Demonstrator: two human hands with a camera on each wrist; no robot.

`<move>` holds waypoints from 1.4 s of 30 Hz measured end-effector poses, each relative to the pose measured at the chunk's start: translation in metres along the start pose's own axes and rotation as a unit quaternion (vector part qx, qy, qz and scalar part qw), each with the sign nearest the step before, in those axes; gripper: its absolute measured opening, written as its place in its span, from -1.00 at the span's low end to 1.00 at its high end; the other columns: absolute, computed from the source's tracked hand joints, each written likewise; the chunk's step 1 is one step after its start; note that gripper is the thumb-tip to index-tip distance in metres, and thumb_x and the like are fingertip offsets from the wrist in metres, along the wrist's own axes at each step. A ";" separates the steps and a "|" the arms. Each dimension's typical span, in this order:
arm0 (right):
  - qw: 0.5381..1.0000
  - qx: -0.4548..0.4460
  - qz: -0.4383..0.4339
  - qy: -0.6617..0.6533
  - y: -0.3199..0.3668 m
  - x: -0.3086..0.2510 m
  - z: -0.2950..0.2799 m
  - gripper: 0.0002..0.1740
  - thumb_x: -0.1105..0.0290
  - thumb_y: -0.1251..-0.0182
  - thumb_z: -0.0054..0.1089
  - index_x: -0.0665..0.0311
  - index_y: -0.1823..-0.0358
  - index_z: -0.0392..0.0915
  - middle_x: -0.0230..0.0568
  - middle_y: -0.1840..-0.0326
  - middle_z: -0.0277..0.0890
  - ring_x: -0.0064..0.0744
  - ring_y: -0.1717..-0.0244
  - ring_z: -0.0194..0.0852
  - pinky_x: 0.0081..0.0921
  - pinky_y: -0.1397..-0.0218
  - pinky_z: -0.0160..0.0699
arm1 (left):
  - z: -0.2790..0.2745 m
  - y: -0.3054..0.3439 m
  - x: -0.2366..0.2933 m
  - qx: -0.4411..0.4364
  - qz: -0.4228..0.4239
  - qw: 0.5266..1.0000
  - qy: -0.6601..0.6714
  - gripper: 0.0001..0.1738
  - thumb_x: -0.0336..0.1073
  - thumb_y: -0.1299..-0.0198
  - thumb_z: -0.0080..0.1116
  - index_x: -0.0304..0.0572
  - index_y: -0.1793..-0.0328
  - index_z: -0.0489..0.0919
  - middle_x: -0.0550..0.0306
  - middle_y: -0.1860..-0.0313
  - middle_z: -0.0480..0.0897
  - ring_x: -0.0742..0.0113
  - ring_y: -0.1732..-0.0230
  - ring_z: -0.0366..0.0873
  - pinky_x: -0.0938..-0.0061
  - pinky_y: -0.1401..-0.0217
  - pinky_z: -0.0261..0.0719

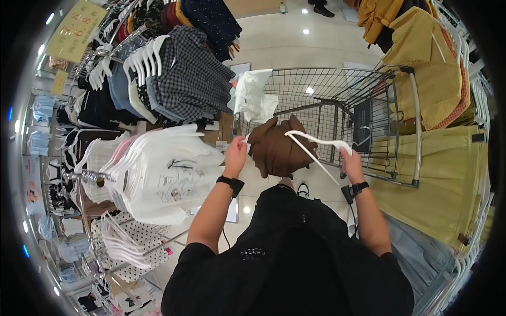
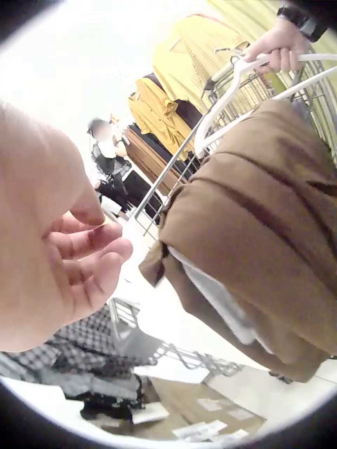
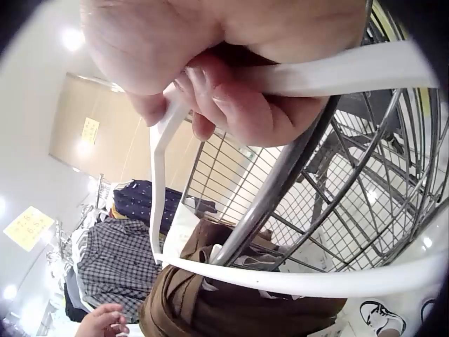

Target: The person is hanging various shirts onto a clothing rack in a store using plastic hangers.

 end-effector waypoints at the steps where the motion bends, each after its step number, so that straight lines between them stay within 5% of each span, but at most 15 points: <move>1: 1.000 -0.010 0.005 -0.011 0.004 0.002 0.001 -0.59 0.05 -0.53 0.29 0.25 0.32 0.53 -0.56 0.72 0.22 -0.67 0.81 0.12 -0.56 0.74 0.01 | -0.003 -0.017 0.020 0.028 0.061 0.996 -0.065 -0.76 -0.40 -0.40 0.11 -0.26 -0.14 0.60 0.04 0.22 0.70 0.26 0.23 0.67 0.36 0.08 0.64; 3: 1.000 -0.004 0.004 -0.018 0.004 0.007 -0.002 -0.61 0.08 -0.52 0.32 0.26 0.28 0.54 -0.58 0.69 0.26 -0.69 0.79 0.12 -0.58 0.73 0.03 | 0.002 -0.064 0.034 0.051 0.121 0.984 -0.118 -0.75 -0.42 -0.37 0.14 -0.25 -0.14 0.60 0.02 0.14 0.70 0.18 0.16 0.68 0.31 0.01 0.64; 5: 0.998 -0.028 0.022 -0.042 0.005 0.000 -0.004 -0.62 0.08 -0.53 0.31 0.26 0.26 0.53 -0.58 0.69 0.25 -0.71 0.78 0.11 -0.59 0.72 0.03 | 0.009 -0.115 0.033 0.048 0.262 0.912 -0.310 -0.73 -0.43 -0.28 0.18 -0.22 -0.11 0.62 0.04 -0.01 0.67 0.02 -0.06 0.62 0.18 -0.12 0.60; 9: 0.997 -0.012 0.066 -0.037 0.004 -0.005 -0.004 -0.64 0.08 -0.53 0.31 0.25 0.23 0.53 -0.58 0.69 0.22 -0.71 0.77 0.11 -0.59 0.72 0.03 | 0.014 -0.190 0.025 -0.024 0.244 0.891 -0.382 -0.73 -0.41 -0.23 0.18 -0.15 -0.06 0.64 0.14 -0.06 0.65 0.01 -0.21 0.52 0.04 -0.17 0.53; 12: 0.997 0.018 0.076 -0.014 0.004 -0.001 -0.002 -0.67 0.11 -0.54 0.30 0.25 0.21 0.55 -0.57 0.66 0.26 -0.71 0.76 0.13 -0.58 0.73 0.04 | 0.026 -0.234 -0.002 -0.104 0.278 0.790 -0.536 -0.78 -0.30 -0.30 0.10 0.01 0.01 0.69 0.24 0.00 0.65 0.16 -0.20 0.51 0.04 -0.16 0.40; 16: 0.996 0.067 0.049 0.037 0.006 0.010 -0.001 -0.70 0.16 -0.50 0.33 0.29 0.17 0.60 -0.51 0.59 0.39 -0.71 0.70 0.20 -0.57 0.66 0.11 | 0.037 -0.251 -0.003 -0.087 0.297 0.730 -0.609 -0.80 -0.29 -0.29 0.11 0.01 0.07 0.71 0.26 0.08 0.66 0.23 -0.22 0.48 0.10 -0.21 0.33; 19: 0.994 0.081 0.029 0.072 0.004 0.019 -0.003 -0.69 0.16 -0.49 0.34 0.30 0.17 0.61 -0.51 0.58 0.41 -0.71 0.66 0.22 -0.57 0.60 0.16 | 0.037 -0.265 0.003 -0.154 0.253 0.726 -0.621 -0.79 -0.29 -0.29 0.12 0.02 0.04 0.72 0.27 0.12 0.67 0.22 -0.21 0.48 0.11 -0.20 0.33; 21: 0.989 0.089 -0.001 0.117 0.000 0.021 -0.005 -0.66 0.13 -0.49 0.34 0.31 0.17 0.61 -0.52 0.58 0.41 -0.71 0.64 0.22 -0.56 0.58 0.16 | 0.035 -0.281 -0.004 -0.144 0.259 0.766 -0.571 -0.78 -0.35 -0.30 0.09 -0.02 0.03 0.71 0.15 0.11 0.69 0.14 -0.15 0.55 0.06 -0.15 0.41; 23: 0.990 0.093 0.007 0.107 0.001 0.016 -0.003 -0.66 0.12 -0.49 0.34 0.31 0.16 0.61 -0.53 0.58 0.41 -0.71 0.64 0.21 -0.56 0.58 0.16 | 0.024 -0.285 0.017 -0.002 0.263 0.920 -0.291 -0.79 -0.39 -0.34 0.04 -0.20 0.07 0.70 0.01 0.11 0.73 -0.04 0.09 0.67 0.06 0.03 0.56; 27: 0.996 0.074 0.026 0.042 -0.001 0.003 0.005 -0.70 0.13 -0.55 0.28 0.26 0.12 0.58 -0.60 0.64 0.30 -0.75 0.74 0.14 -0.63 0.69 0.05 | -0.006 -0.279 0.060 0.027 0.119 0.990 -0.066 -0.80 -0.31 -0.42 0.07 -0.26 0.03 0.62 -0.12 0.15 0.72 -0.16 0.21 0.67 0.07 0.11 0.61; 29: 0.996 0.056 0.040 0.055 -0.001 -0.006 0.007 -0.69 0.13 -0.55 0.28 0.26 0.12 0.57 -0.59 0.65 0.31 -0.74 0.74 0.16 -0.63 0.70 0.06 | -0.004 -0.273 0.058 -0.003 0.176 0.972 -0.157 -0.81 -0.29 -0.39 0.14 -0.22 0.02 0.64 -0.06 0.12 0.70 -0.09 0.13 0.65 0.08 0.06 0.60; 31: 0.995 0.037 0.045 0.079 -0.001 -0.006 0.001 -0.62 0.06 -0.51 0.32 0.29 0.11 0.63 -0.53 0.57 0.40 -0.69 0.63 0.22 -0.55 0.57 0.19 | 0.008 -0.254 0.050 -0.071 0.273 0.903 -0.325 -0.79 -0.27 -0.31 0.28 -0.15 -0.01 0.69 0.06 0.07 0.67 0.04 -0.03 0.63 0.11 -0.02 0.59; 32: 0.993 0.025 0.036 0.108 -0.003 0.002 -0.004 -0.62 0.06 -0.52 0.31 0.30 0.12 0.62 -0.52 0.57 0.41 -0.69 0.63 0.24 -0.55 0.57 0.21 | 0.012 -0.242 0.047 -0.086 0.223 0.891 -0.387 -0.76 -0.29 -0.20 0.36 -0.07 0.00 0.70 0.16 -0.04 0.62 0.10 -0.22 0.53 0.11 -0.15 0.54; 36: 0.995 -0.014 0.090 0.044 -0.002 -0.014 -0.003 -0.68 0.17 -0.51 0.32 0.33 0.17 0.60 -0.50 0.57 0.42 -0.71 0.60 0.23 -0.54 0.54 0.24 | 0.022 -0.243 0.005 0.017 0.280 0.818 -0.502 -0.79 -0.32 -0.27 0.14 0.01 0.01 0.69 0.21 -0.06 0.59 0.16 -0.24 0.48 0.10 -0.13 0.45; 42: 0.995 -0.017 0.045 0.093 -0.001 -0.002 -0.011 -0.66 0.15 -0.49 0.35 0.35 0.09 0.66 -0.47 0.51 0.49 -0.67 0.55 0.31 -0.51 0.47 0.33 | 0.023 -0.253 0.025 -0.055 0.219 0.749 -0.623 -0.77 -0.27 -0.27 0.14 0.01 0.01 0.74 0.19 0.01 0.57 0.11 -0.13 0.47 0.12 -0.09 0.42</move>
Point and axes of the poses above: each hand's wrist, its own y-axis away from the middle knuckle, its own z-axis out of the palm, x = y × z, the point moved 2 cm from there along -y, towards the middle knuckle
